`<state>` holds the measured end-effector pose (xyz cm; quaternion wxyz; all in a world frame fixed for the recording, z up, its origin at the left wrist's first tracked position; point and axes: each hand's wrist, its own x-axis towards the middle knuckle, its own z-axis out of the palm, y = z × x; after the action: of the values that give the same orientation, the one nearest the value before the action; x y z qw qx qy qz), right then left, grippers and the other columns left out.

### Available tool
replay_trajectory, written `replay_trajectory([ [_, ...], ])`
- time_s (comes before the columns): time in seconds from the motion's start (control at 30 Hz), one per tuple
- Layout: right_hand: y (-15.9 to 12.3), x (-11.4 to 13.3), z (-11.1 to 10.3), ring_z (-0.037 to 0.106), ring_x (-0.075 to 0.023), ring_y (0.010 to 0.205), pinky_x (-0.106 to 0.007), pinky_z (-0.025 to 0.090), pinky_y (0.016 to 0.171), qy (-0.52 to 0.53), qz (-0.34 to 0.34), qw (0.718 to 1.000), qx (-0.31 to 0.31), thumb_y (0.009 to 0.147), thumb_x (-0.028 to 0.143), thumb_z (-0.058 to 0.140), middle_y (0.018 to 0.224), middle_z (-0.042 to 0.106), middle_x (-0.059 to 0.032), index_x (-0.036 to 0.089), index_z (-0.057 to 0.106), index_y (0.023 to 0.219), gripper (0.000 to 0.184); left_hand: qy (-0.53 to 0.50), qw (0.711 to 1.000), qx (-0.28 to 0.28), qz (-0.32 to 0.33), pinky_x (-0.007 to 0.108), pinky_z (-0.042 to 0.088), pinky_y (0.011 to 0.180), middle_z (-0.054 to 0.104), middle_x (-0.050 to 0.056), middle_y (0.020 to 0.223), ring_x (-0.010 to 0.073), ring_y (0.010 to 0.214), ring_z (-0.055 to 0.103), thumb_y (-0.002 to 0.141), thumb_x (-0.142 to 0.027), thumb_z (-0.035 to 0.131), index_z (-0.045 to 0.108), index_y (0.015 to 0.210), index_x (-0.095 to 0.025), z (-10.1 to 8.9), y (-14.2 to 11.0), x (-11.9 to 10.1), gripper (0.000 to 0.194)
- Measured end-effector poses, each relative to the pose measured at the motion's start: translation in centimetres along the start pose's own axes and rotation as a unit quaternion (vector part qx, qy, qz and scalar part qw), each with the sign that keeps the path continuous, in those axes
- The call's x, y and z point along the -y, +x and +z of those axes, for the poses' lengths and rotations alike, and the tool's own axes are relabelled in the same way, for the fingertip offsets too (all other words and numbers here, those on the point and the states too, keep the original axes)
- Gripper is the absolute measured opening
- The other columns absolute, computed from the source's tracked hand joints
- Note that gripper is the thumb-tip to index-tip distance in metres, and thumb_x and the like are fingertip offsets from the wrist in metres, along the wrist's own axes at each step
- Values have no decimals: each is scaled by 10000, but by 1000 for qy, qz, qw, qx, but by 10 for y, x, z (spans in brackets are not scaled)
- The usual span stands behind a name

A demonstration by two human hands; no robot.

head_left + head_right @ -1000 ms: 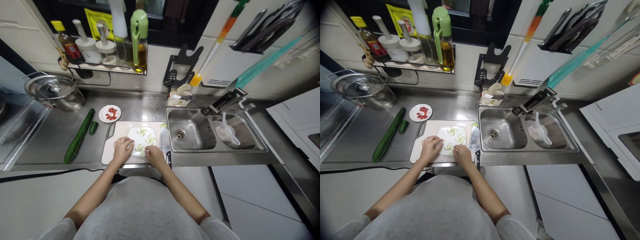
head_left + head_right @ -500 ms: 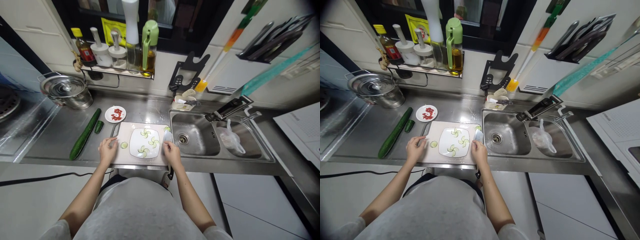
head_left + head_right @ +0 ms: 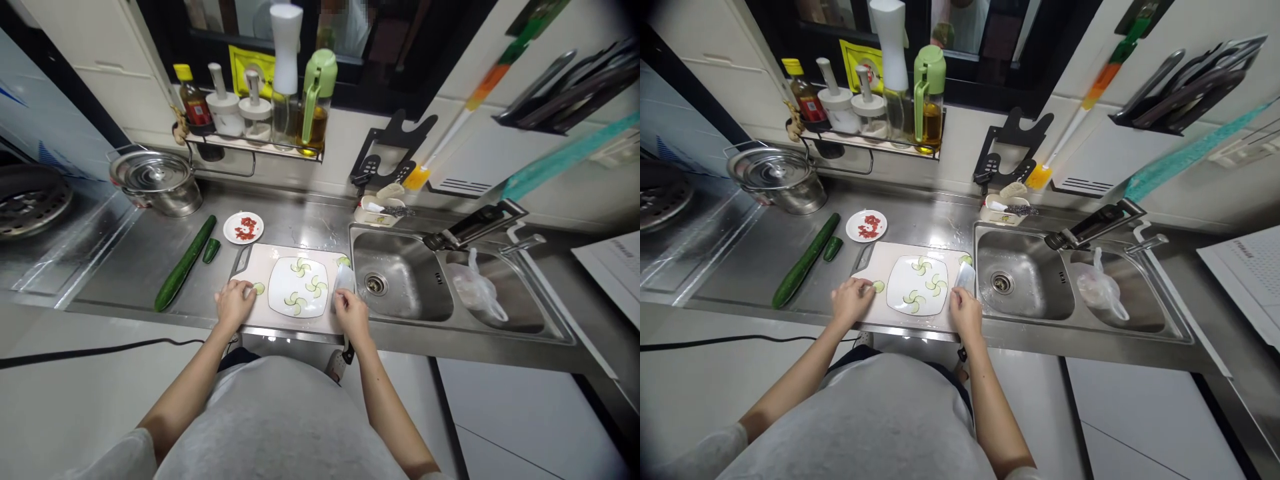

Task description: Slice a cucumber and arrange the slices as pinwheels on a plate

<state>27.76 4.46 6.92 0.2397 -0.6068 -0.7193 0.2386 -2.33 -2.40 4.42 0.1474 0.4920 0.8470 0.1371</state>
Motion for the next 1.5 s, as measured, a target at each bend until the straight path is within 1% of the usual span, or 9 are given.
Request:
replay_trajectory([
  [0.23, -1, 1, 5, 587, -201, 703, -291, 390, 669, 8, 8, 1000, 13, 876, 411, 407, 798, 696, -76, 174, 707, 967, 393, 13, 1000, 9, 3, 427, 348, 883, 652, 108, 1087, 307, 1059, 550, 829, -406, 551, 686, 1015, -236, 6, 4, -7, 286],
  [0.4, -2, 6, 4, 587, -205, 706, -291, 388, 663, 3, 6, 1000, 20, 875, 406, 404, 759, 683, -68, 176, 705, 948, 387, -42, 999, 8, 13, 370, 370, 834, 676, 77, 1026, 268, 993, 578, 802, -302, 574, 665, 917, -228, 10, 9, -6, 165],
  [0.57, -2, 12, 5, 578, -197, 684, -285, 394, 652, 17, 3, 999, 28, 872, 385, 404, 762, 682, -66, 177, 706, 957, 376, -137, 991, 4, 4, 326, 380, 773, 678, 29, 830, 215, 838, 592, 778, -261, 574, 631, 817, -223, 13, 12, -5, 79],
  [0.63, 0, 16, 6, 572, -193, 674, -282, 397, 650, 27, -1, 999, 29, 871, 385, 410, 746, 675, -62, 179, 708, 954, 372, -229, 973, 9, -2, 296, 396, 727, 640, 9, 750, 179, 741, 576, 752, -313, 604, 619, 811, -216, 11, 15, -4, 115],
  [0.77, 11, 31, 7, 565, -182, 664, -270, 399, 641, 55, -19, 998, 39, 863, 387, 443, 700, 643, -41, 178, 707, 961, 350, -438, 898, 37, 0, 251, 419, 656, 573, -18, 699, 123, 641, 527, 633, -368, 690, 598, 824, -186, -4, 24, -4, 279],
  [0.9, 30, 59, 15, 557, -163, 681, -261, 410, 661, 112, -51, 990, 75, 833, 357, 507, 707, 621, -14, 185, 695, 1003, 306, -516, 854, 71, 9, 239, 428, 659, 577, -25, 703, 107, 650, 538, 598, -314, 725, 605, 858, -173, -32, 29, -9, 319],
  [1.03, 44, 91, 29, 547, -143, 720, -265, 428, 715, 198, -73, 968, 133, 814, 333, 551, 790, 630, -6, 198, 683, 1018, 278, -557, 823, 108, 28, 241, 442, 670, 592, -19, 732, 110, 676, 562, 616, -303, 735, 603, 902, -177, -51, 24, -22, 339],
  [1.23, 48, 122, 45, 570, -138, 794, -273, 446, 775, 320, -75, 915, 235, 788, 316, 598, 842, 650, -12, 192, 664, 936, 204, -578, 799, 162, 38, 220, 428, 633, 593, -20, 750, 97, 665, 558, 636, -314, 741, 583, 929, -183, -54, 16, -38, 358],
  [1.5, 46, 126, 52, 520, -97, 570, -213, 427, 531, 422, 76, 857, 287, 717, 337, 671, 624, 565, 30, 188, 607, 783, 176, -585, 795, 154, 47, 209, 424, 633, 592, -28, 745, 86, 663, 553, 670, -311, 738, 588, 944, -182, -47, 13, -44, 338],
])
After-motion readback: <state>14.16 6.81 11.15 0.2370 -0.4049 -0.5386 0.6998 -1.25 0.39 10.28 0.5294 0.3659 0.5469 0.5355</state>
